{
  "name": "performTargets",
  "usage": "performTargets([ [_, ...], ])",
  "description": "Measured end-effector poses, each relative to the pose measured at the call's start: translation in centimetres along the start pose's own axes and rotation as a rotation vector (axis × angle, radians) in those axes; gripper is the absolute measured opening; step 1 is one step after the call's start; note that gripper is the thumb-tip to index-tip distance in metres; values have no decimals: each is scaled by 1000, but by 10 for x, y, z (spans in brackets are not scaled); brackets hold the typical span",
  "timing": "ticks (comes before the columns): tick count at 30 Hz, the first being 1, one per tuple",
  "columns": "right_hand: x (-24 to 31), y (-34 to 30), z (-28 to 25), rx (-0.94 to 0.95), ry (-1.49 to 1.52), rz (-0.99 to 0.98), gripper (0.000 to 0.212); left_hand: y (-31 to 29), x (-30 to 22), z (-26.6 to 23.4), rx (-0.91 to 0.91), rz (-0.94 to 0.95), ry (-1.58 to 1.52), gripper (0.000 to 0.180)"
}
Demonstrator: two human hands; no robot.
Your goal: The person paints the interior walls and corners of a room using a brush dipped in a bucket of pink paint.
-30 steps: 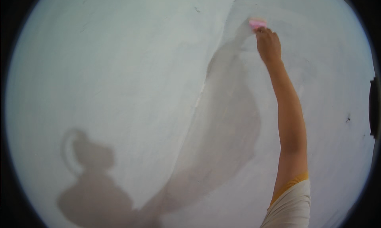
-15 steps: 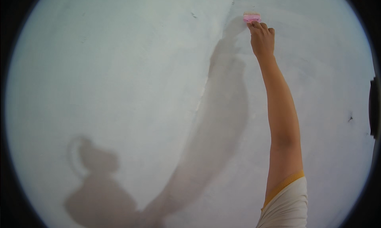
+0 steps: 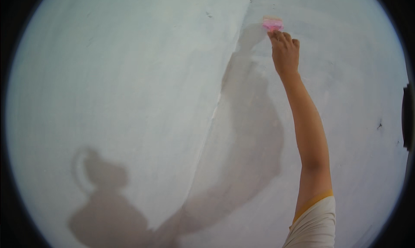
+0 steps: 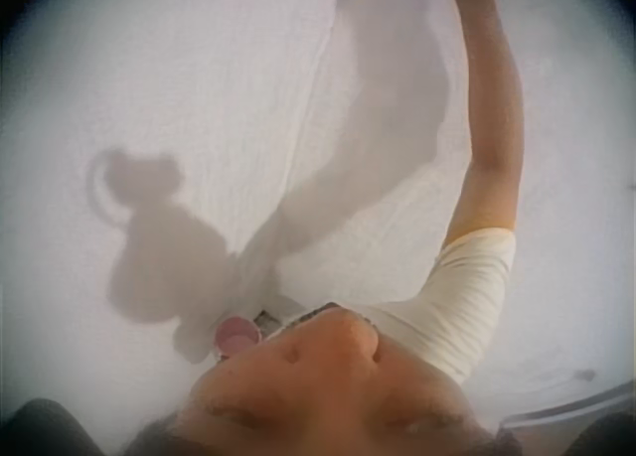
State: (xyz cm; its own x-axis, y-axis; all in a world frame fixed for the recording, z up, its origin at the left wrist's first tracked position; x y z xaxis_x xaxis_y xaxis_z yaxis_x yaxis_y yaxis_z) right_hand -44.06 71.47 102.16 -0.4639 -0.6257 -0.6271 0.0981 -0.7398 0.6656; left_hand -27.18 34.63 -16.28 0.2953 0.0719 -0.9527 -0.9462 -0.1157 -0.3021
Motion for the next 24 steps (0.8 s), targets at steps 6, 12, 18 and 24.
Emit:
performTargets([
  [6,-59,79,19,-7,-158,45,32,-7,-87,11,-62,-148,-288,53],
  [12,-72,153,-57,119,-107,30,31,-54,-154,-50,-72,-151,-395,48],
  [18,-72,163,-77,75,-119,4,33,-70,-165,-90,-43,-177,-385,44],
  [24,-58,155,-69,95,-203,47,32,7,-179,-81,-10,-137,-403,37],
])
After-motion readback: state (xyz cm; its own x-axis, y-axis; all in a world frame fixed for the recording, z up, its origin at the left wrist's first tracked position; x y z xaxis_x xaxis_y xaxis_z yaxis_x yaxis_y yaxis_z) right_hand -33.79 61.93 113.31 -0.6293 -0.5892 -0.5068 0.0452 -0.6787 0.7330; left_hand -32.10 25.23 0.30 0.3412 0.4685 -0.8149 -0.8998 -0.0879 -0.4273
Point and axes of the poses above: each hand's wrist, its own y-axis towards the middle knuckle, its own z-axis out of the palm, x = y × z, the point moved 9 cm from there along y, towards the middle knuckle, and after that the axes turned 9 degrees about y, right-handed, at the moved point
